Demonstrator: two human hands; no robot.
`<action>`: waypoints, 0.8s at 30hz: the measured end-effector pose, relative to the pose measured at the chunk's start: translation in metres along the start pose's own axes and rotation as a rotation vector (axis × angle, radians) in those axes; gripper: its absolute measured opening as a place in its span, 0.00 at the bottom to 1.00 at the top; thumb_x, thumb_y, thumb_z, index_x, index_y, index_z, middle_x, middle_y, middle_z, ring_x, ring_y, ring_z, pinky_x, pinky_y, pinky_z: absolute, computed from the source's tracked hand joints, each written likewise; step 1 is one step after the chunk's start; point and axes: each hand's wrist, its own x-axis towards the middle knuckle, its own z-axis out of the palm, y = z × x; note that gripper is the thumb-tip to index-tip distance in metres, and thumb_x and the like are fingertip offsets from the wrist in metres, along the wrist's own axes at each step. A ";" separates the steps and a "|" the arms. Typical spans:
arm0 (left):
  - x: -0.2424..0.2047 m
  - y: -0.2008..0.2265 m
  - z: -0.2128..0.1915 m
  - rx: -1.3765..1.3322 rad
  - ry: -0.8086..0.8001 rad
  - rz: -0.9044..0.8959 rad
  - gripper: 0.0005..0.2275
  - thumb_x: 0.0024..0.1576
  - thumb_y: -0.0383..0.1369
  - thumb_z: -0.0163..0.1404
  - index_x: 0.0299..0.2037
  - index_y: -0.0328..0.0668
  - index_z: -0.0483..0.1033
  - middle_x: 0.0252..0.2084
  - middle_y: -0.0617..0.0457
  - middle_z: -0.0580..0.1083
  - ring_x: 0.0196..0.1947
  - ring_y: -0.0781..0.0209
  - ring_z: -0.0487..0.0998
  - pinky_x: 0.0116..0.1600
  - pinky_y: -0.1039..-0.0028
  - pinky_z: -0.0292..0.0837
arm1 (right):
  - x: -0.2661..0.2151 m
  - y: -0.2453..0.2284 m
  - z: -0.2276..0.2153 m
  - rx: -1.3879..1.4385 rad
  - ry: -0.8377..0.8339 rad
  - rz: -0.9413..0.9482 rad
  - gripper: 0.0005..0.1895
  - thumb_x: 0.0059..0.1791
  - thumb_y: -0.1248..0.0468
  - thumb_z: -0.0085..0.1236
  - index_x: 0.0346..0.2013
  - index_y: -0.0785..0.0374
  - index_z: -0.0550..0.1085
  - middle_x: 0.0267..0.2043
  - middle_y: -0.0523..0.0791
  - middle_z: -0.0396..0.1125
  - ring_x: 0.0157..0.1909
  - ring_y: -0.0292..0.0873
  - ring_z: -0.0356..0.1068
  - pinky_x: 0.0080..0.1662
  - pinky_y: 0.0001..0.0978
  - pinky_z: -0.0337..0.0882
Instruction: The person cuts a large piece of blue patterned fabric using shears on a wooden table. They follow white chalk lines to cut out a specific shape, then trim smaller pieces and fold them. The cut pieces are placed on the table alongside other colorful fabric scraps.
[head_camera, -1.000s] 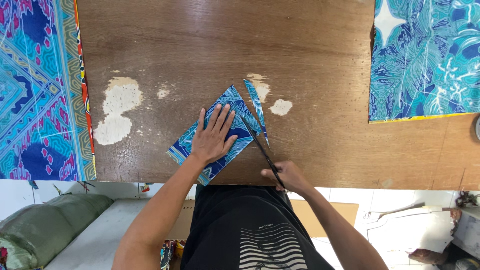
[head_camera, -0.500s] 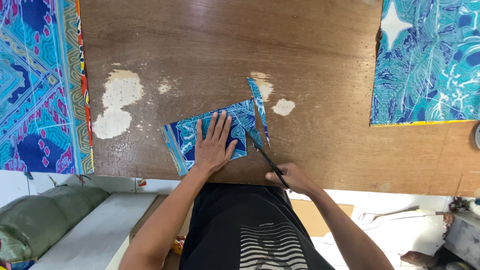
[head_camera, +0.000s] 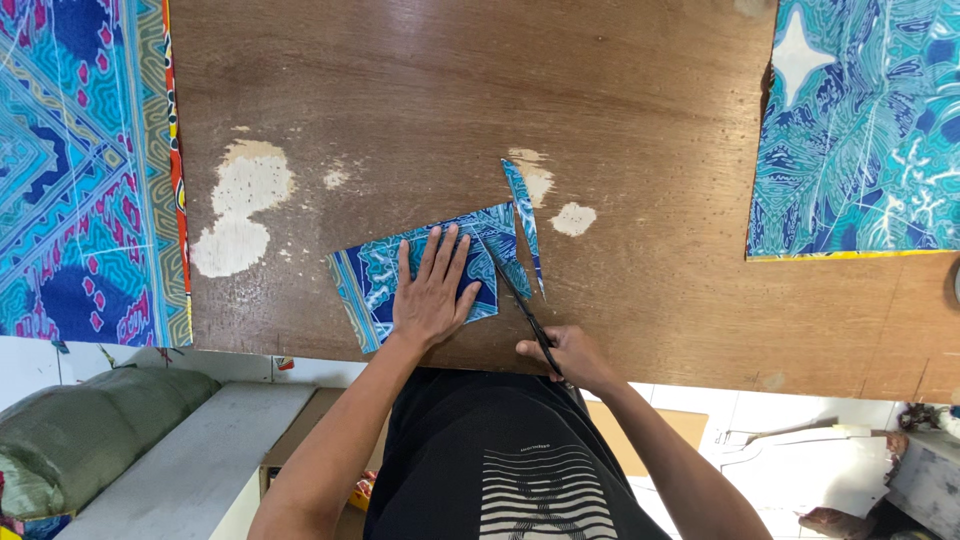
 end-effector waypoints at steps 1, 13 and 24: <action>0.000 0.000 0.000 -0.005 -0.006 -0.001 0.32 0.64 0.54 0.35 0.76 0.49 0.50 0.79 0.52 0.46 0.79 0.56 0.39 0.77 0.45 0.26 | -0.001 0.000 0.000 -0.039 0.010 0.015 0.28 0.43 0.40 0.65 0.20 0.63 0.73 0.10 0.40 0.60 0.12 0.36 0.63 0.18 0.25 0.60; -0.004 -0.004 0.002 -0.020 0.050 0.010 0.32 0.65 0.53 0.36 0.76 0.44 0.52 0.80 0.49 0.46 0.80 0.55 0.39 0.78 0.45 0.28 | 0.019 -0.055 -0.002 -0.094 0.019 0.030 0.29 0.41 0.36 0.63 0.21 0.60 0.77 0.13 0.42 0.63 0.17 0.38 0.66 0.22 0.32 0.64; -0.003 -0.034 -0.004 0.028 -0.164 0.495 0.33 0.63 0.56 0.30 0.76 0.52 0.44 0.80 0.53 0.42 0.79 0.57 0.34 0.77 0.49 0.20 | -0.007 0.007 -0.035 -0.602 0.251 0.010 0.34 0.43 0.31 0.58 0.20 0.60 0.73 0.12 0.43 0.62 0.17 0.42 0.65 0.25 0.38 0.64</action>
